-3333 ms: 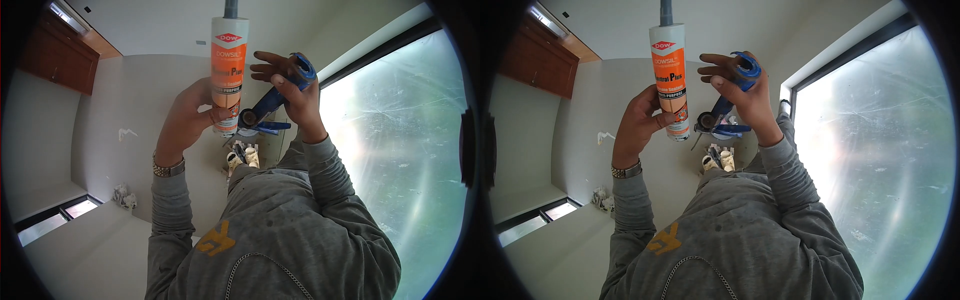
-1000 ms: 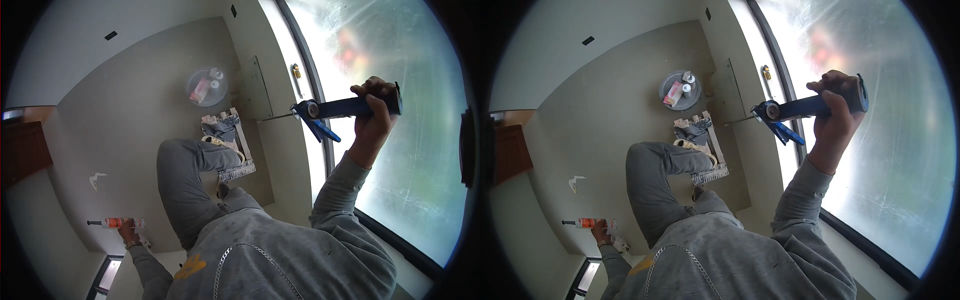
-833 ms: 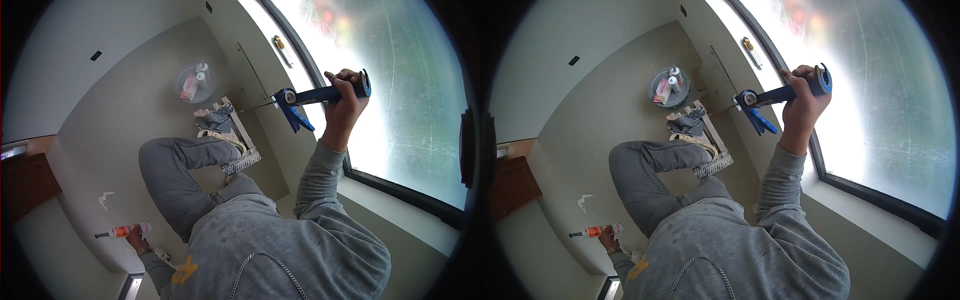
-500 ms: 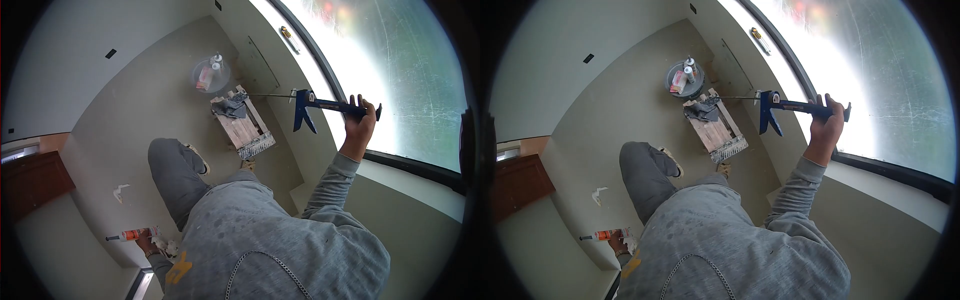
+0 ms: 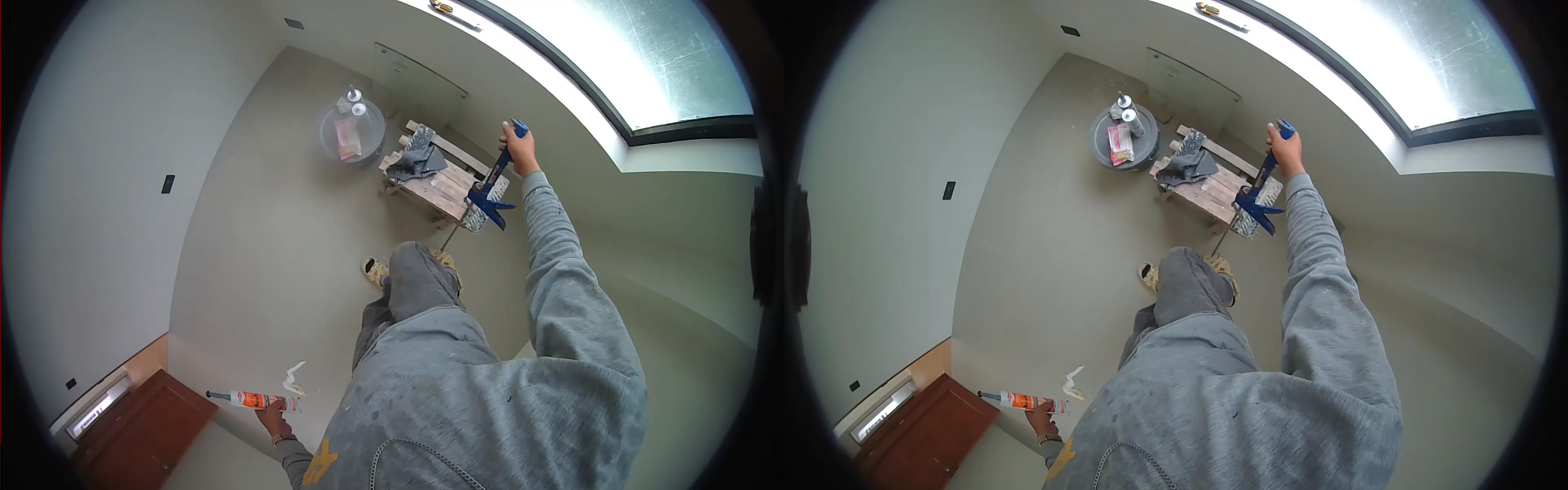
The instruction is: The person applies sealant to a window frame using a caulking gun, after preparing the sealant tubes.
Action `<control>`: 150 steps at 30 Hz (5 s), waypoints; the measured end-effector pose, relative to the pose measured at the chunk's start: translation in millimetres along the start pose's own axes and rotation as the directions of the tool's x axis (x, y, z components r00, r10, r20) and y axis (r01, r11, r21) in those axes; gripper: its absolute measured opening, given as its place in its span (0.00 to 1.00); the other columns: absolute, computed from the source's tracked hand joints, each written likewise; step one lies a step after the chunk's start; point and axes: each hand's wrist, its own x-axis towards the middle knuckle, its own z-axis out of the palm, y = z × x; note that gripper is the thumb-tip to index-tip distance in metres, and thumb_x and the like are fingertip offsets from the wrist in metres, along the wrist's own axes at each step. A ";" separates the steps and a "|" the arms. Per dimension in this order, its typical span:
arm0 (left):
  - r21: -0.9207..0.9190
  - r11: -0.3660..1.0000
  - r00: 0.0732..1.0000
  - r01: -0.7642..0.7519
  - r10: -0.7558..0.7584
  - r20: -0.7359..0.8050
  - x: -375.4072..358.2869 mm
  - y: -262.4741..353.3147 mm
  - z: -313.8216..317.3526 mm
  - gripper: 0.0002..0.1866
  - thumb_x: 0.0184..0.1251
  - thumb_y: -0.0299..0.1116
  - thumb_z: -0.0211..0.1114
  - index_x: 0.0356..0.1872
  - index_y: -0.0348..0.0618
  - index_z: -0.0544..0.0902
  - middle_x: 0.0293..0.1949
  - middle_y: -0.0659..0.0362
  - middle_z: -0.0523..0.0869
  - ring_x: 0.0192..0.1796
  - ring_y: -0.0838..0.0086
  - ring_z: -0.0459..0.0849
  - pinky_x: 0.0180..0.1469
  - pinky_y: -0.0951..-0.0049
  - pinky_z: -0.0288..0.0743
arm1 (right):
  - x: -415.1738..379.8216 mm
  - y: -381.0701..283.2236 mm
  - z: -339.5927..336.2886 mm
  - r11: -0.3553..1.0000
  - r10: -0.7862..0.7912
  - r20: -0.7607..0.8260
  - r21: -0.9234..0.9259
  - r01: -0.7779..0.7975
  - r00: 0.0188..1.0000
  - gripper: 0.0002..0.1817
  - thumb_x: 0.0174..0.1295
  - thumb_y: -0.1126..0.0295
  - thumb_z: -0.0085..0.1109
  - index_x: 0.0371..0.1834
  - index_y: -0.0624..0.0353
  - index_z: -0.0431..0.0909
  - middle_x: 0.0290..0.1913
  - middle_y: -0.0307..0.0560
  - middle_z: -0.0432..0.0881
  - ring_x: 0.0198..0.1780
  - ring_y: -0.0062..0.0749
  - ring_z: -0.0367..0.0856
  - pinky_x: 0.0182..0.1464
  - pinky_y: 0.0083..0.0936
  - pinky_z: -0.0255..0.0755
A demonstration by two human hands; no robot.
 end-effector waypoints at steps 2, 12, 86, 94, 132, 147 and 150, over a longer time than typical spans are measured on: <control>0.211 0.974 0.990 0.085 -0.059 -0.130 6.3 67.2 8.1 0.17 0.52 0.22 0.73 0.40 0.52 0.78 0.35 0.67 0.86 0.37 0.73 0.84 0.39 0.63 0.67 | 3.6 27.4 28.5 0.989 0.019 0.006 -0.146 -0.018 1.000 0.27 0.64 0.56 0.74 0.56 0.62 0.72 0.37 0.44 0.81 0.36 0.29 0.84 0.35 0.33 0.81; 0.278 0.943 0.972 -0.182 0.130 0.197 105.5 248.6 144.2 0.27 0.49 0.12 0.71 0.50 0.41 0.72 0.40 0.57 0.86 0.43 0.66 0.88 0.51 0.63 0.83 | 93.9 184.4 108.9 0.823 0.179 -0.071 -0.536 -0.189 0.981 0.33 0.68 0.52 0.67 0.63 0.67 0.65 0.40 0.51 0.81 0.36 0.36 0.83 0.37 0.37 0.82; 0.520 0.259 0.555 -0.814 0.609 0.567 68.3 566.5 267.5 0.30 0.51 0.40 0.80 0.53 0.38 0.77 0.30 0.54 0.86 0.35 0.59 0.82 0.52 0.59 0.65 | -270.6 -286.6 507.8 0.835 -0.184 0.759 0.456 -0.307 0.625 0.19 0.67 0.76 0.71 0.58 0.62 0.74 0.48 0.41 0.87 0.50 0.23 0.85 0.57 0.25 0.79; 0.726 0.297 0.642 -0.620 0.724 0.253 11.1 489.4 149.9 0.27 0.52 0.37 0.78 0.52 0.38 0.78 0.29 0.56 0.86 0.32 0.62 0.81 0.51 0.58 0.64 | -386.5 -287.3 520.4 0.998 0.059 0.966 -0.064 0.014 0.253 0.20 0.72 0.53 0.68 0.34 0.60 0.84 0.30 0.39 0.84 0.32 0.19 0.79 0.32 0.23 0.74; 0.131 0.819 0.441 0.559 -0.160 -0.883 -186.6 -88.0 -202.6 0.33 0.56 0.39 0.79 0.61 0.38 0.77 0.35 0.57 0.88 0.45 0.64 0.82 0.70 0.48 0.58 | -1183.0 97.7 397.8 0.890 0.411 0.421 -0.377 0.256 -0.809 0.05 0.67 0.72 0.70 0.35 0.60 0.84 0.27 0.37 0.80 0.24 0.17 0.71 0.24 0.21 0.63; -0.539 0.673 -0.265 0.507 -0.474 -0.840 -215.5 -319.3 -60.7 0.33 0.51 0.39 0.81 0.60 0.38 0.81 0.35 0.56 0.87 0.41 0.63 0.80 0.67 0.51 0.60 | -1286.4 322.5 197.0 0.579 0.504 -0.552 -0.355 0.734 -0.664 0.09 0.75 0.64 0.64 0.42 0.57 0.80 0.31 0.36 0.79 0.27 0.18 0.73 0.29 0.21 0.66; -0.619 0.634 -0.328 0.463 -0.526 -0.785 -250.3 -347.4 -41.9 0.34 0.51 0.39 0.81 0.60 0.38 0.81 0.33 0.56 0.86 0.40 0.63 0.79 0.67 0.51 0.60 | -1294.4 345.9 146.8 0.674 0.492 -0.592 -0.205 0.710 -0.638 0.12 0.76 0.62 0.63 0.45 0.60 0.81 0.34 0.38 0.81 0.30 0.20 0.75 0.32 0.21 0.68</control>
